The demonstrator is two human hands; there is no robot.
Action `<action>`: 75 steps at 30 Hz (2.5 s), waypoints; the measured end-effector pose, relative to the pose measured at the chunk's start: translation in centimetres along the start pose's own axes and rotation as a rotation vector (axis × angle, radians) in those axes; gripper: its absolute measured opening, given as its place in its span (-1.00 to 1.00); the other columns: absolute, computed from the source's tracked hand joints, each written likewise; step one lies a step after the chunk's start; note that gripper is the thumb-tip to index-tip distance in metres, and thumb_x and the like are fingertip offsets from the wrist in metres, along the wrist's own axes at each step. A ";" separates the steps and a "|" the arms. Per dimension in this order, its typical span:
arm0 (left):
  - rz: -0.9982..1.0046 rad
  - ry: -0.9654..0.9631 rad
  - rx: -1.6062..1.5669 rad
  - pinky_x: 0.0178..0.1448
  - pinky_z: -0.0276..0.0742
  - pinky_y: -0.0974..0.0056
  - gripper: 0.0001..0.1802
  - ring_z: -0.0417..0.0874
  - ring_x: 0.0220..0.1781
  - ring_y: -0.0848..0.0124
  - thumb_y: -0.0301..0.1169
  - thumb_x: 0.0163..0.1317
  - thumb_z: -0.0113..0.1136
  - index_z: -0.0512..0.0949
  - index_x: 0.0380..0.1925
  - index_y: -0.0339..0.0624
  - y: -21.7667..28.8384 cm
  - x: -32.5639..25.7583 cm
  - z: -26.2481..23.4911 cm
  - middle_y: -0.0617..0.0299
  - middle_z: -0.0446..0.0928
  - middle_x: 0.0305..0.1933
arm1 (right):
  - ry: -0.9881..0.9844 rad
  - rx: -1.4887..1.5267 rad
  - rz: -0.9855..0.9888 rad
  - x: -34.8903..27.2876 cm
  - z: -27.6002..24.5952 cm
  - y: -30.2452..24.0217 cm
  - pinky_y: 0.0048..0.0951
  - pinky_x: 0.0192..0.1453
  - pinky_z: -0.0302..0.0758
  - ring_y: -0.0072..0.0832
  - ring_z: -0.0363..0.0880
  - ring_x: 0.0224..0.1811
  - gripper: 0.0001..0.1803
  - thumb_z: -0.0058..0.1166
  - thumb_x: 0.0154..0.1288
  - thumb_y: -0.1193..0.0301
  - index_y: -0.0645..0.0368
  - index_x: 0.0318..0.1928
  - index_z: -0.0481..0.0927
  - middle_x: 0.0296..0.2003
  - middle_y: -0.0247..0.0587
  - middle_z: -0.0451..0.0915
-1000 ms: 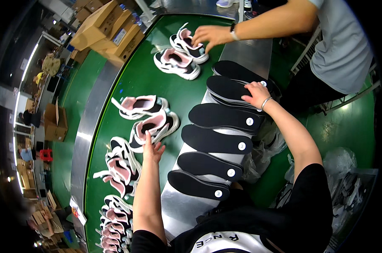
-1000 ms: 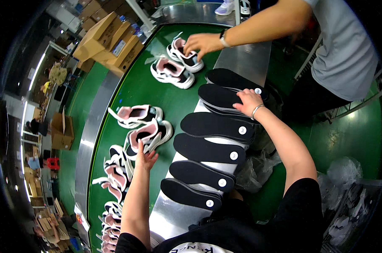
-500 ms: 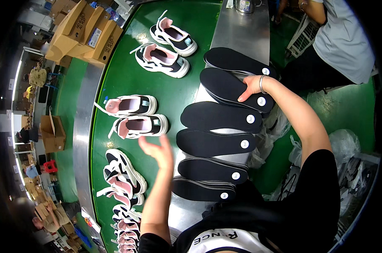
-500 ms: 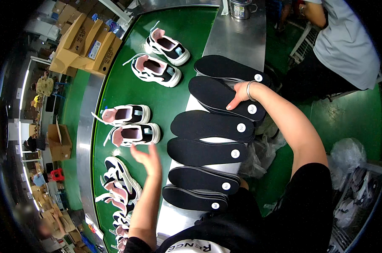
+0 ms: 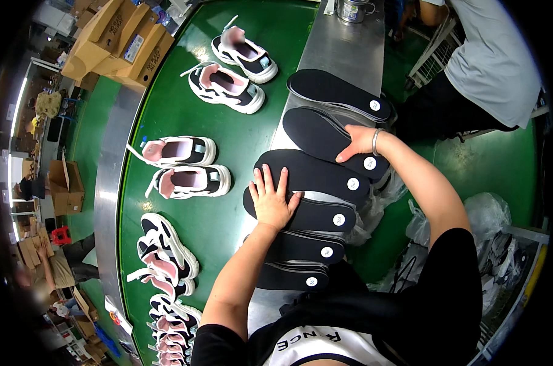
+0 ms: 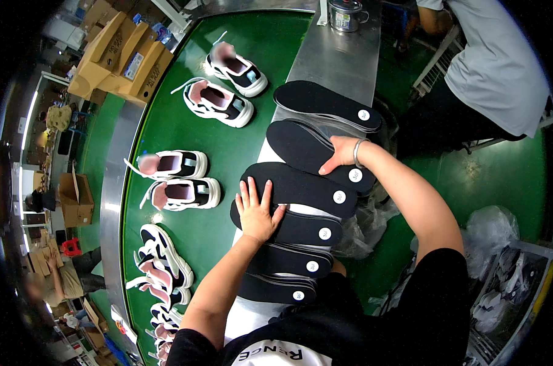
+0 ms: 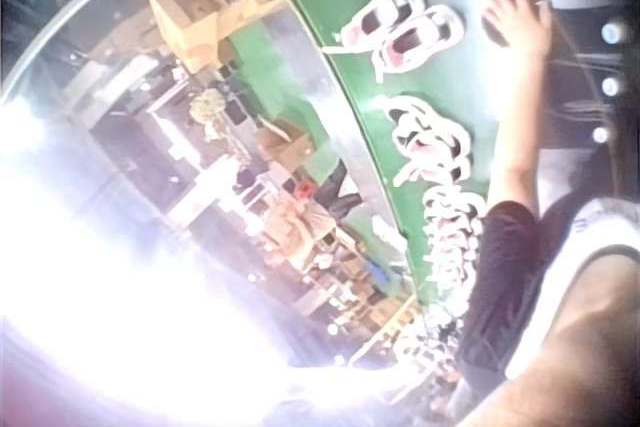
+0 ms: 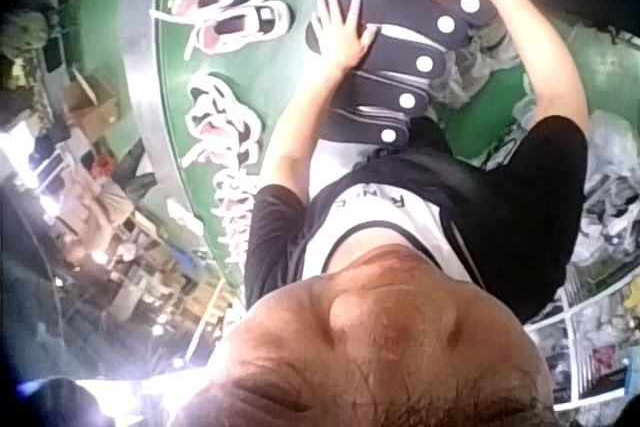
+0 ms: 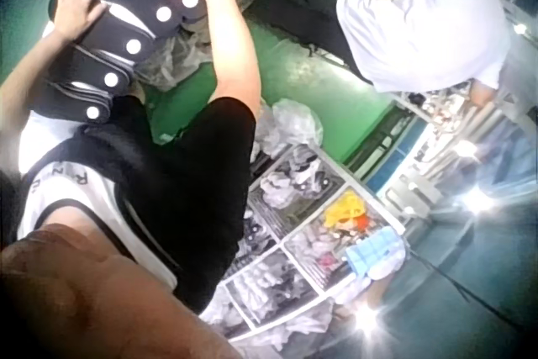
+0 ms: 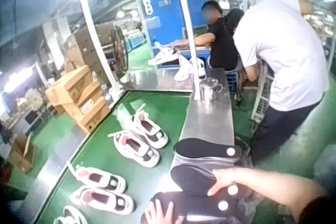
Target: The person organizes shoe insoles and matches them with pairs of sneakers on a production line. The person removes insoles from a large plastic bag, sorts them on the table, and places matching insoles into the corresponding shoes.
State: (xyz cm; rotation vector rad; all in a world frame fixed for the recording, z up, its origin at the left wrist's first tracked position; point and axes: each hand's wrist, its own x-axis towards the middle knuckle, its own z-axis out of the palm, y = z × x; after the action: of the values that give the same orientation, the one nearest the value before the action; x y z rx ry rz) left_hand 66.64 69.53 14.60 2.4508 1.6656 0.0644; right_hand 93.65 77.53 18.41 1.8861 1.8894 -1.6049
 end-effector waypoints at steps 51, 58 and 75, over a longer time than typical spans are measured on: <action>0.073 -0.155 -0.049 0.19 -0.29 -0.18 -0.23 -0.23 0.30 0.00 0.06 0.01 -0.05 0.04 0.15 -0.10 3.2 2.6 -1.0 -0.10 -0.17 0.26 | 0.574 -0.283 0.268 5.4 -9.7 0.9 -0.21 0.05 0.23 -0.24 0.25 0.08 -0.40 0.23 -0.22 0.10 0.21 -0.16 0.42 0.01 -0.10 0.32; 0.056 -0.220 -0.122 0.20 -0.36 -0.18 -0.20 -0.25 0.31 0.00 0.02 -0.01 0.01 -0.01 0.16 -0.11 3.0 3.4 -1.2 -0.10 -0.22 0.27 | 0.343 0.049 0.040 7.7 -9.9 4.3 -0.38 -0.01 0.32 -0.24 0.40 -0.07 -0.23 0.32 -0.39 0.17 0.29 -0.09 0.35 -0.13 -0.03 0.42; 0.225 0.142 -0.243 0.18 0.09 0.12 -0.22 0.16 0.14 0.02 -0.29 -0.09 0.16 0.02 0.13 -0.20 6.0 22.4 -5.1 -0.11 0.14 0.11 | 0.871 -0.575 -0.114 4.7 -8.1 4.8 -0.37 -0.15 0.25 -0.41 0.38 -0.16 -0.29 0.24 -0.29 0.17 0.01 -0.03 0.29 -0.25 -0.31 0.39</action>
State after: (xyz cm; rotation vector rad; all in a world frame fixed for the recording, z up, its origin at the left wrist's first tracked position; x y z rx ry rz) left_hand 79.80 88.78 19.20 2.4794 1.3313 0.4520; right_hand 100.88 84.82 16.28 2.3596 2.3718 -0.0952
